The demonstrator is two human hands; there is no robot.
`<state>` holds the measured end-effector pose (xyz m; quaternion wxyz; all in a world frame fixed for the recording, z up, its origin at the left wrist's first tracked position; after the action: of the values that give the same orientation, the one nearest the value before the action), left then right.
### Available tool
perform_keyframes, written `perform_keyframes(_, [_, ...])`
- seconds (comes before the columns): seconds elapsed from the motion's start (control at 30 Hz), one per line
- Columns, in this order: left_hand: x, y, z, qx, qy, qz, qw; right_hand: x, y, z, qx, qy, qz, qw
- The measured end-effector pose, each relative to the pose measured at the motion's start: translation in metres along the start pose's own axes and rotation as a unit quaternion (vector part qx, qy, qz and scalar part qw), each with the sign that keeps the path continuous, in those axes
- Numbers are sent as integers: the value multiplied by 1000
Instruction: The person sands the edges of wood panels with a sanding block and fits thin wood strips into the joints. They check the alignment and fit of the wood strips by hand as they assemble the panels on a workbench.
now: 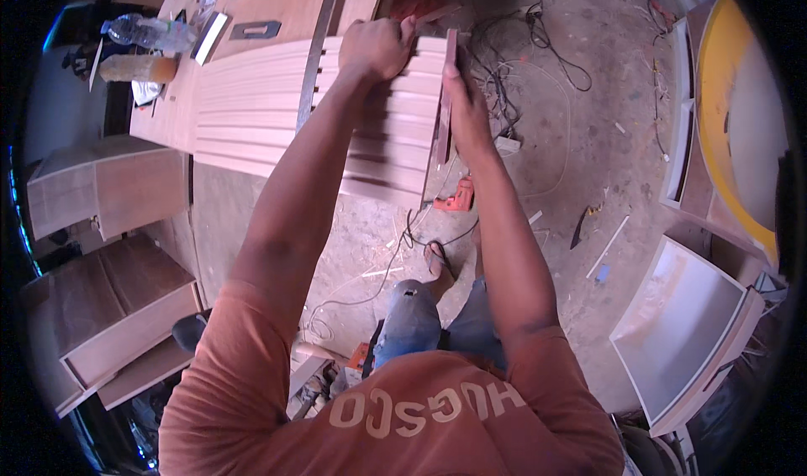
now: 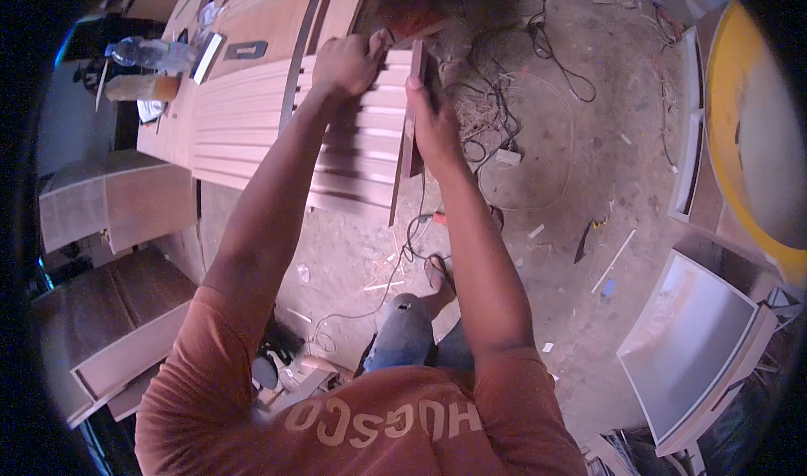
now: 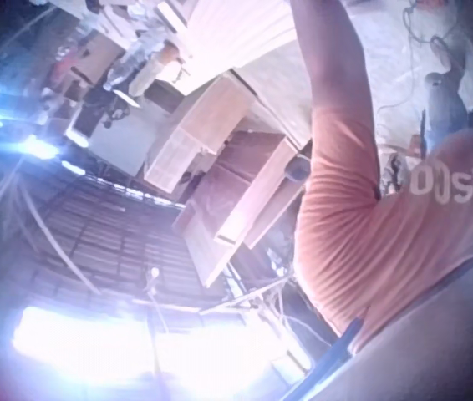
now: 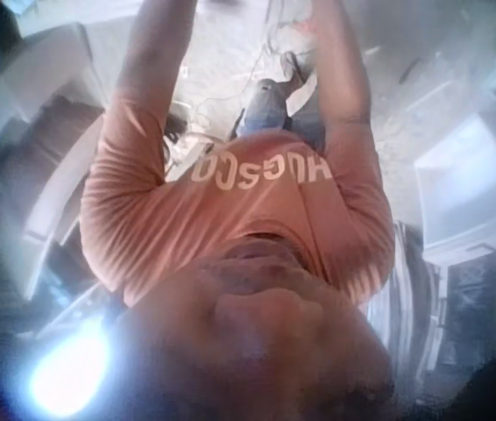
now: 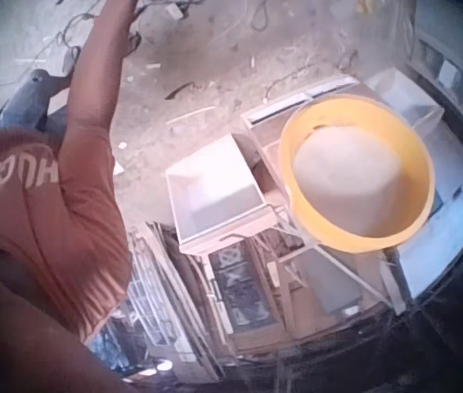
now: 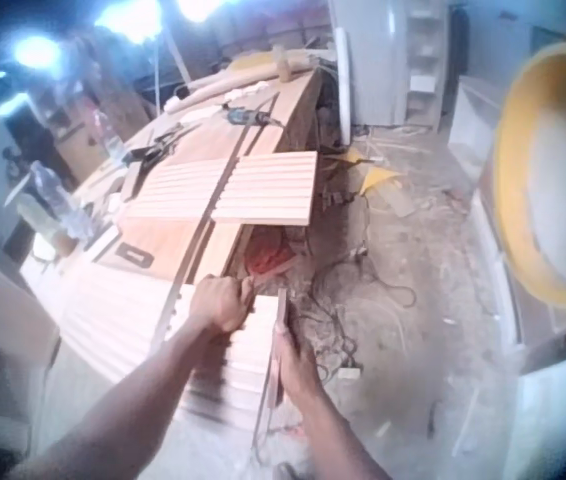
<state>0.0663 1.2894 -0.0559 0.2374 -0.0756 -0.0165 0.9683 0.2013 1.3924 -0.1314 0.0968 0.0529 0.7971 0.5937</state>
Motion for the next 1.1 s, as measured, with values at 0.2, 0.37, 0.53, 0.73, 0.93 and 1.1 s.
perform_keyframes(0.2, [2, 7, -7, -6, 9, 18, 1000, -104, -28, 7, -11, 73, -162, 984])
perform_keyframes(0.37, [-1, 11, -4, -30, -3, 38, 999, -258, -12, -40, -209, 299, -101, 926])
perform_keyframes(0.53, [-3, 9, -7, -39, 51, 26, 998, -251, -26, -12, -1, 109, -224, 968])
perform_keyframes(0.73, [-5, 7, -7, -55, 50, 14, 997, -96, -49, 2, 76, -7, -198, 977])
perform_keyframes(0.93, [-5, 5, -3, -79, 45, 2, 996, -20, -21, -4, 59, -25, -166, 984])
perform_keyframes(1.1, [-5, 2, -4, -39, 59, -17, 997, 2, 0, -11, 92, -36, -42, 994])
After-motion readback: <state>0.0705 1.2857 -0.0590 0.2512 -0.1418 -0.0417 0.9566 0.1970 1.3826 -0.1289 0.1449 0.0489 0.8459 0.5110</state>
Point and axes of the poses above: each hand's wrist, its own x-axis towards the middle knuckle, its own z-axis out of the back of the hand, y = z × x, the point moved 9 cm from there along x, towards the middle knuckle, and after that the axes turned 7 degrees about y, right-handed, at the moved point
